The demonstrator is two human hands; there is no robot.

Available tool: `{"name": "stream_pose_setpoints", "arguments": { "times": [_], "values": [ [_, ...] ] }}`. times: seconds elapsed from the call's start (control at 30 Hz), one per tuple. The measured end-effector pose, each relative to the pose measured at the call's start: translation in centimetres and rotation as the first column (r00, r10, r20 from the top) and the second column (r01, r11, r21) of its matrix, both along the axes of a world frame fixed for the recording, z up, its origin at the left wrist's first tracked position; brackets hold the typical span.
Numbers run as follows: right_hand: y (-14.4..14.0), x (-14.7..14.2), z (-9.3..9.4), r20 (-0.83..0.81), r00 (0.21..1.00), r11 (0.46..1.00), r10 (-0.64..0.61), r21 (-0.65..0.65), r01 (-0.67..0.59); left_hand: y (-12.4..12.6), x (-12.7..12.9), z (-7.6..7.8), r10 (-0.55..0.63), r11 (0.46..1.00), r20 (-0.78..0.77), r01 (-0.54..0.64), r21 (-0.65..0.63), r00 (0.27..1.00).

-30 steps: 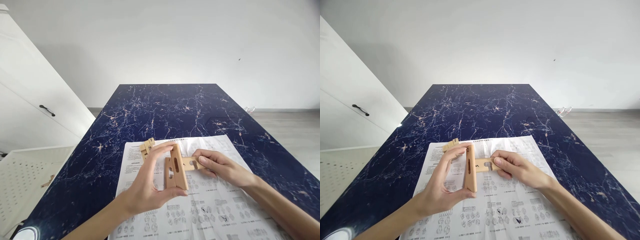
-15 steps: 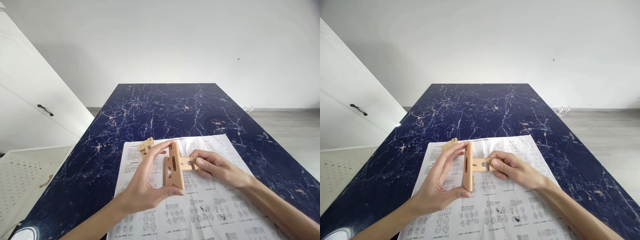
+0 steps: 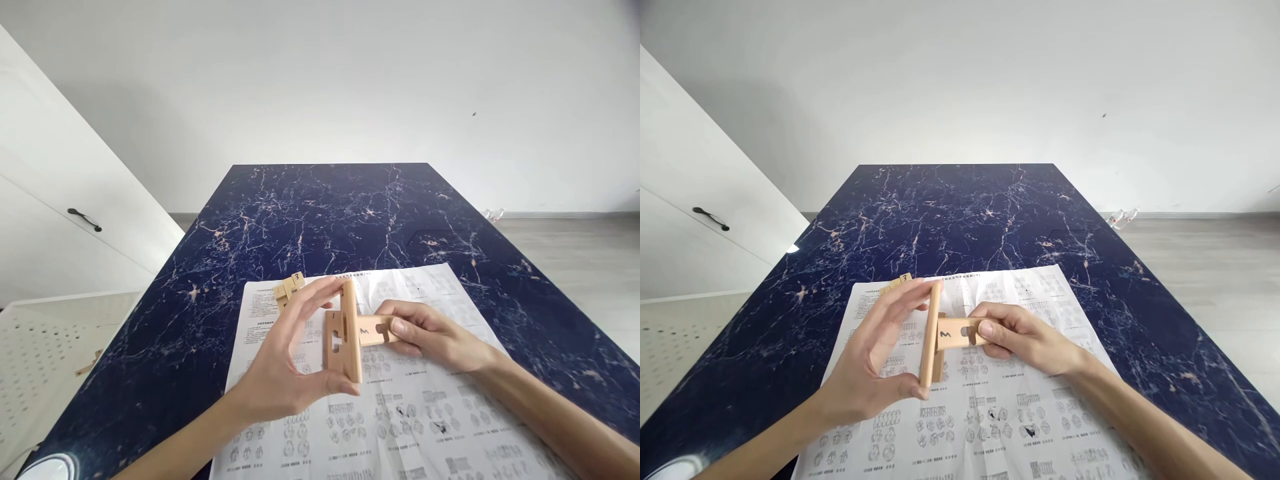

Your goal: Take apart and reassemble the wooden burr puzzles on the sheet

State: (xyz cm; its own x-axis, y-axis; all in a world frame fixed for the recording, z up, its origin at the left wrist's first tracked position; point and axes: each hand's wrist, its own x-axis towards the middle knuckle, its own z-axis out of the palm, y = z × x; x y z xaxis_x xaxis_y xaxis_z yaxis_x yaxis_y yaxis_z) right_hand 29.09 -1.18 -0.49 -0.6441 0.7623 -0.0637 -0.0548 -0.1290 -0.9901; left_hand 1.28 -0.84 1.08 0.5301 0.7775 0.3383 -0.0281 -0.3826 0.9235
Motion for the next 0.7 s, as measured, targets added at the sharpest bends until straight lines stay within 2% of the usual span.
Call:
{"name": "stream_pose_setpoints", "arguments": {
  "times": [0.2, 0.37, 0.5, 0.7],
  "values": [
    [-0.1, -0.1, 0.5, 0.019, 0.998, 0.998, -0.063, -0.019, 0.063, 0.2, 0.2, -0.5, 0.013, 1.0, 0.061, -0.012, -0.021, 0.998],
    [0.1, 0.2, 0.3, 0.042, 0.995, 0.995, -0.093, -0.036, 0.094, -0.1, 0.1, -0.6, 0.101, 0.994, -0.044, -0.1, 0.042, 0.994],
    [0.2, 0.5, 0.5, 0.113, 0.987, 0.993, -0.114, -0.001, 0.115, 0.1, -0.3, -0.5, 0.143, 0.983, -0.162, -0.121, 0.135, 0.977],
    [0.2, 0.5, 1.1, 0.209, 0.972, 0.994, -0.105, 0.055, 0.095, 0.6, -0.5, -0.6, 0.142, 0.937, -0.246, -0.05, 0.346, 0.959]
  ]
}}
